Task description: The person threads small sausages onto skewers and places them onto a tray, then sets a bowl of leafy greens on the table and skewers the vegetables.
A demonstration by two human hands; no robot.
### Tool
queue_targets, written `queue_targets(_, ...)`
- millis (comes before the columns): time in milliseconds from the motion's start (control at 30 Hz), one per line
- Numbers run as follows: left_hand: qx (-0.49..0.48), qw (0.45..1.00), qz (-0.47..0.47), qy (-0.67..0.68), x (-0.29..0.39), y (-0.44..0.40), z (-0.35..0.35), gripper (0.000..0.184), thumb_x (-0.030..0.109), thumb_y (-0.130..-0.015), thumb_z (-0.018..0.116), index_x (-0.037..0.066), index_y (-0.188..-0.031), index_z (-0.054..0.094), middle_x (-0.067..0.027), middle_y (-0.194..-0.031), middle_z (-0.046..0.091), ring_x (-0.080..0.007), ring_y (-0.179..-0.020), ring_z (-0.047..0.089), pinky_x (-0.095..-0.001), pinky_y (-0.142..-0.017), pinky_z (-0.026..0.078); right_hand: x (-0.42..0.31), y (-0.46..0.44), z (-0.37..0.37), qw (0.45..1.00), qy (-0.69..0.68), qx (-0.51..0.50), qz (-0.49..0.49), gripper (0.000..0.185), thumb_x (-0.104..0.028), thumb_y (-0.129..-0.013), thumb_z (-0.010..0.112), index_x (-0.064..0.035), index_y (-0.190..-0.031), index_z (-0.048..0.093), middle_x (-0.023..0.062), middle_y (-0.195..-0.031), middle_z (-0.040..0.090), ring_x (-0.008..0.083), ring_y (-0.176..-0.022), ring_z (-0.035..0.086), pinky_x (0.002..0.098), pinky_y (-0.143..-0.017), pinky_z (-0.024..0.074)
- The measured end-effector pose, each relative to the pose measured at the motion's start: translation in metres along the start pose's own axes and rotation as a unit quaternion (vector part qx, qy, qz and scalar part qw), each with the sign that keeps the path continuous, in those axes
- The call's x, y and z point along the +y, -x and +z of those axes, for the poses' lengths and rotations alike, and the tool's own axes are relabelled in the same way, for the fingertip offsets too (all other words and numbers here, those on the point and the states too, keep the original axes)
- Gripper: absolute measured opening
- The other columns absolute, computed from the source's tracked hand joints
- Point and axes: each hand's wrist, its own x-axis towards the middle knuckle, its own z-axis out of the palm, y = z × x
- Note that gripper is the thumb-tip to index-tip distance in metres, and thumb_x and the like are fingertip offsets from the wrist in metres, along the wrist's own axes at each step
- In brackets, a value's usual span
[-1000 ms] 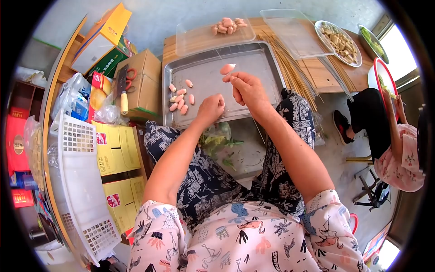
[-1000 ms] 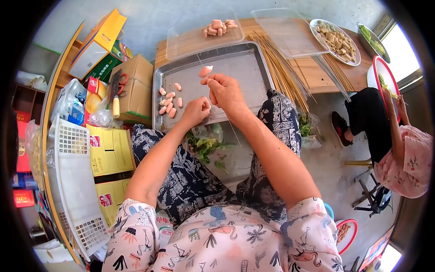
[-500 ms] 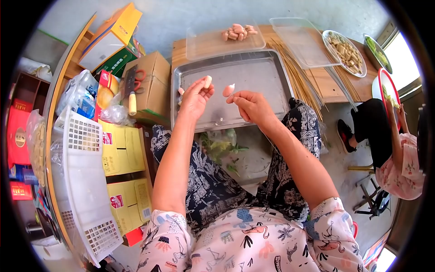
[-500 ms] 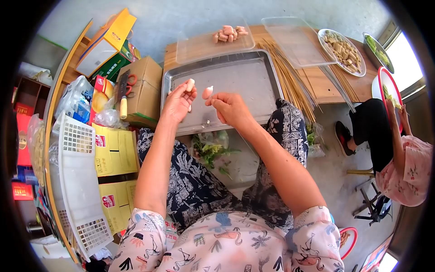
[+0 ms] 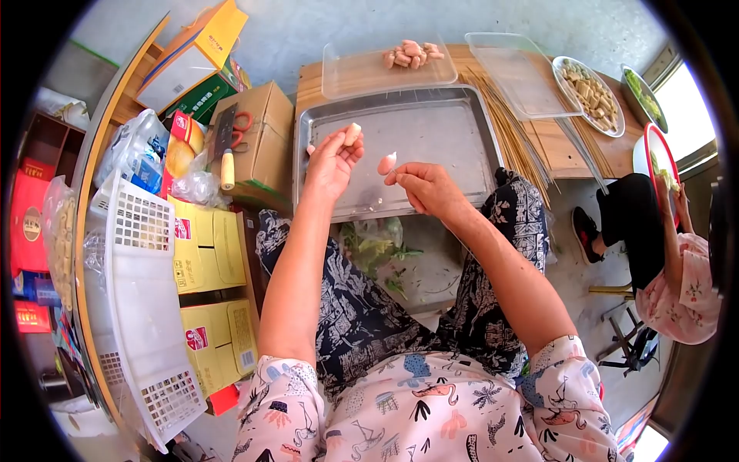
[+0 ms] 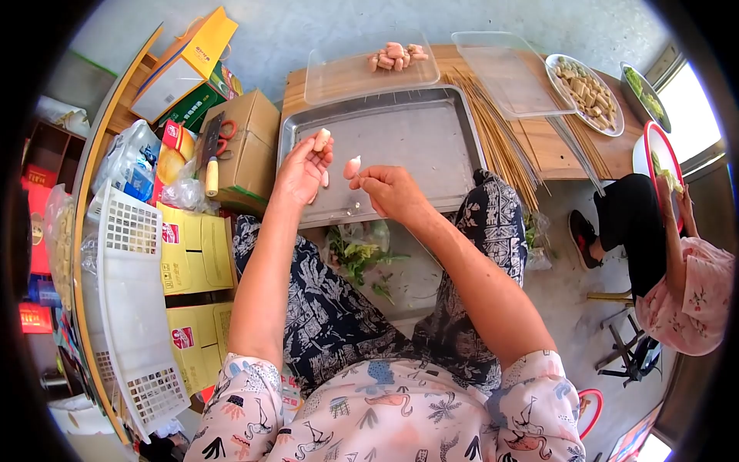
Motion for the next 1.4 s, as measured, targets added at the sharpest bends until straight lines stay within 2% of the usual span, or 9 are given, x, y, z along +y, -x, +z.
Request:
queue_targets(367,0.002,1.0,0.011,-0.017,-0.001,0.0,0.002,0.023,0.013,-0.092,0.05,-0.001,-0.11,0.057,-0.0106,-0.097,0.061,-0.0155,-0.083,0.058,-0.0265,-0.075,0.049,0.001,0.0,0.0,1.0,0.009,0.005,0.005,0.019,-0.014,-0.088,0.051,-0.0019,-0.09,0.065,-0.0019,-0.049,0.044,0.0061,-0.04,0.038,0.0229,-0.039,0.0295)
queue_targets(767,-0.002,0.999,0.003,-0.041,0.005,0.006,0.006,0.025,0.017,-0.088,0.059,0.001,-0.108,0.059,-0.007,-0.095,0.062,-0.0142,-0.079,0.056,-0.0255,-0.072,0.048,0.009,-0.004,-0.001,1.0,0.011,0.01,0.002,0.018,-0.015,-0.088,0.052,-0.0032,-0.088,0.065,-0.0017,-0.049,0.043,0.0065,-0.04,0.038,0.0233,-0.039,0.0288)
queue_targets(1133,-0.029,0.999,-0.022,-0.032,0.005,0.005,0.004,0.021,0.014,-0.087,0.06,0.002,-0.105,0.057,-0.0099,-0.101,0.062,-0.0156,-0.085,0.058,-0.0272,-0.079,0.049,0.007,-0.003,0.0,1.0,0.009,0.0,-0.003,0.018,-0.015,-0.089,0.05,-0.0041,-0.088,0.065,-0.0024,-0.049,0.042,0.006,-0.04,0.037,0.0227,-0.039,0.0289)
queue_targets(1200,-0.034,0.999,-0.023,-0.032,0.004,0.005,0.003,0.02,0.014,-0.087,0.06,0.003,-0.104,0.056,-0.0103,-0.101,0.062,-0.0156,-0.085,0.058,-0.0275,-0.079,0.05,0.007,-0.003,0.001,1.0,0.023,-0.002,0.002,0.02,-0.016,-0.092,0.047,-0.0056,-0.095,0.064,-0.0054,-0.049,0.04,0.0033,-0.04,0.034,0.0201,-0.039,0.0246)
queue_targets(1400,-0.071,0.994,-0.045,-0.073,0.001,0.012,0.012,0.022,0.014,-0.086,0.061,0.005,-0.104,0.054,-0.0101,-0.103,0.061,-0.0166,-0.09,0.059,-0.03,-0.082,0.049,0.007,-0.003,0.002,0.999,0.039,0.014,-0.011,0.022,-0.019,-0.093,0.047,-0.0055,-0.095,0.064,-0.0046,-0.049,0.039,0.004,-0.041,0.033,0.0208,-0.04,0.0241)
